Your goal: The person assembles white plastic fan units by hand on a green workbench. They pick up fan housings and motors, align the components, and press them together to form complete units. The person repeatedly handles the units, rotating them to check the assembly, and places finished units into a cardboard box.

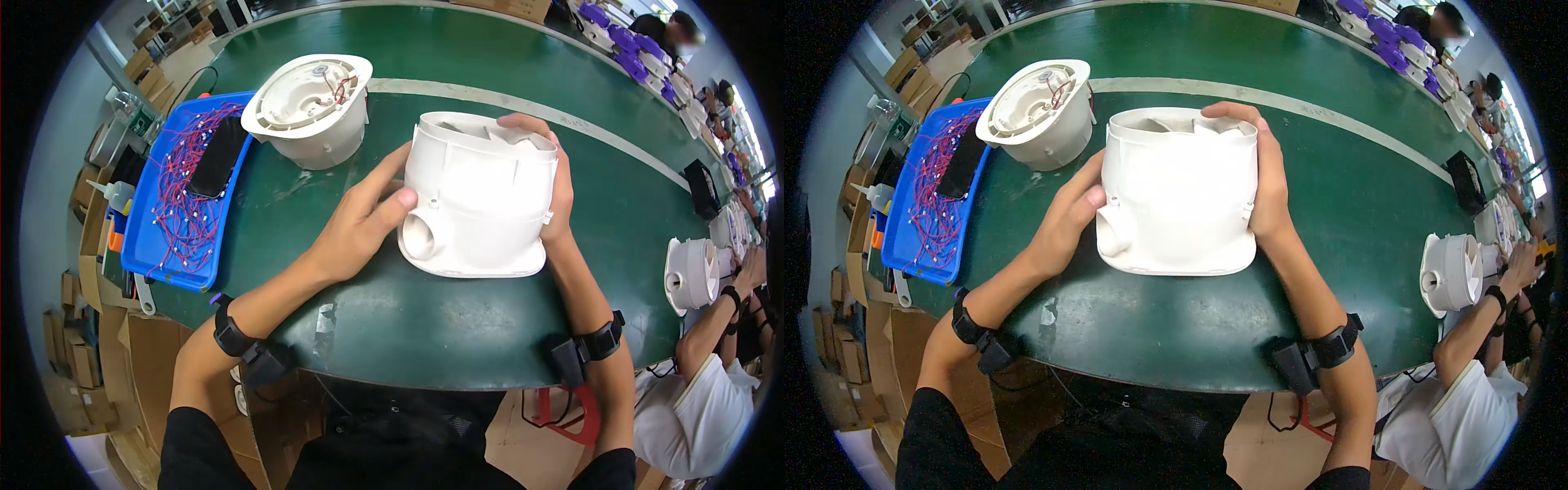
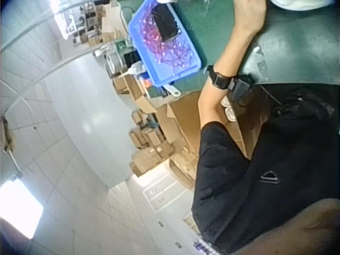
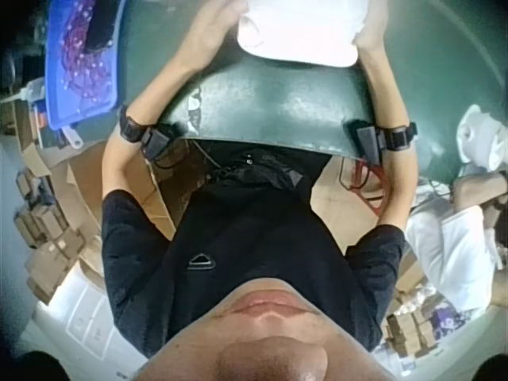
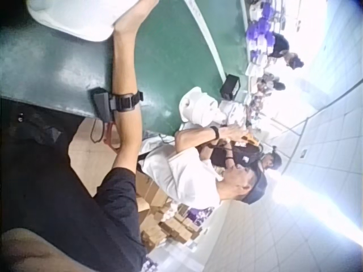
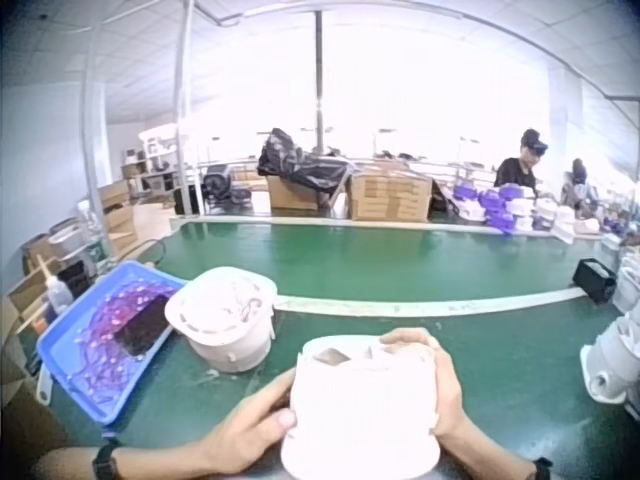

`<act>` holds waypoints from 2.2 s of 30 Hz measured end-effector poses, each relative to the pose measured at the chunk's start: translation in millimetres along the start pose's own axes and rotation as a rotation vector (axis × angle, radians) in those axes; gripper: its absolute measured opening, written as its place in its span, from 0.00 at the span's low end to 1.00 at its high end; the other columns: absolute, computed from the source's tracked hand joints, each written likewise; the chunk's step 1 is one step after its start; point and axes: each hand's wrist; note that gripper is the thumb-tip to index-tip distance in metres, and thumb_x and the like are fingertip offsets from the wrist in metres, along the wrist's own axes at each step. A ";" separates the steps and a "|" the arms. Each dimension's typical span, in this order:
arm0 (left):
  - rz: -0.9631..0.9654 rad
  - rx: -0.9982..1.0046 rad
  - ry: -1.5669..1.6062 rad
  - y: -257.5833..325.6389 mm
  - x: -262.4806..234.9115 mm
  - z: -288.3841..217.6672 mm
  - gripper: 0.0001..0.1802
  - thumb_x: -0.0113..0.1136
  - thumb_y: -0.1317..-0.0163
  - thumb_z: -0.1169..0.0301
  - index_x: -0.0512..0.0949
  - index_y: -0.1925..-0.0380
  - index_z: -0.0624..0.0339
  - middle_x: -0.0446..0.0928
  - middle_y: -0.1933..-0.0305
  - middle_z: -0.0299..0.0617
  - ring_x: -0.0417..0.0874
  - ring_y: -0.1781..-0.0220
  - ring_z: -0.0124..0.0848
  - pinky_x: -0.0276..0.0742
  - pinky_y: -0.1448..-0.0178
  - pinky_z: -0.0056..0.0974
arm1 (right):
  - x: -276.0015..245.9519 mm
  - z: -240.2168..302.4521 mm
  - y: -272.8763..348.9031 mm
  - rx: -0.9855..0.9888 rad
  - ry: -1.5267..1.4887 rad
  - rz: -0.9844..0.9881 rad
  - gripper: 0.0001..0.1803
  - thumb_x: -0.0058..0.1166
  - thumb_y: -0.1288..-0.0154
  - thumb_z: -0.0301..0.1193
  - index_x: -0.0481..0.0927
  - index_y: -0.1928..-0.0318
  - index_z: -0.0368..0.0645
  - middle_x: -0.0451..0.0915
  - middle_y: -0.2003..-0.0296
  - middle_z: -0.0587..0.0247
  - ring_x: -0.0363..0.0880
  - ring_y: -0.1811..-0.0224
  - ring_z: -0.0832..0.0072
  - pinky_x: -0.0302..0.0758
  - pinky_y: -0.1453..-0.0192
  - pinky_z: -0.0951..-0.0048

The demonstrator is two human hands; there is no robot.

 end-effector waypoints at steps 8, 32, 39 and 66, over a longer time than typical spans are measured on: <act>-0.047 0.166 -0.545 -3.7 -1.2 13.0 0.26 0.48 0.33 0.71 0.61 0.36 0.64 0.66 0.35 0.51 0.67 0.33 0.42 0.63 0.30 0.44 | -3.6 19.3 -7.7 -0.503 0.559 0.054 0.21 0.43 0.36 0.42 0.80 0.59 0.35 0.75 0.49 0.44 0.73 0.45 0.56 0.68 0.42 0.61; -0.240 0.319 -0.523 -1.5 -3.6 -1.1 0.16 0.54 0.47 0.82 0.74 0.57 0.63 0.70 0.43 0.49 0.73 0.40 0.42 0.70 0.38 0.43 | -31.0 55.1 -18.8 -0.726 1.561 -0.195 0.12 0.52 0.50 0.20 0.80 0.63 0.40 0.75 0.50 0.48 0.73 0.47 0.50 0.70 0.42 0.55; -0.551 0.739 -1.129 -18.2 -35.7 -22.6 0.20 0.61 0.54 0.79 0.75 0.57 0.62 0.72 0.49 0.50 0.72 0.42 0.49 0.66 0.38 0.48 | -14.7 20.0 -6.7 -0.535 1.144 0.221 0.07 0.52 0.48 0.20 0.80 0.67 0.40 0.78 0.54 0.55 0.76 0.51 0.59 0.75 0.54 0.64; -0.434 0.009 0.635 -24.2 -33.9 16.2 0.23 0.52 0.30 0.60 0.67 0.42 0.63 0.74 0.45 0.45 0.75 0.42 0.33 0.72 0.38 0.42 | 11.3 0.3 8.1 -0.175 0.663 0.420 0.63 0.73 0.57 0.40 0.43 0.26 0.43 0.59 0.32 0.45 0.58 0.29 0.54 0.55 0.26 0.59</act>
Point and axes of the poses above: each hand's wrist, its own y-axis away from the middle knuckle, its own x-axis out of the palm, z = x × y
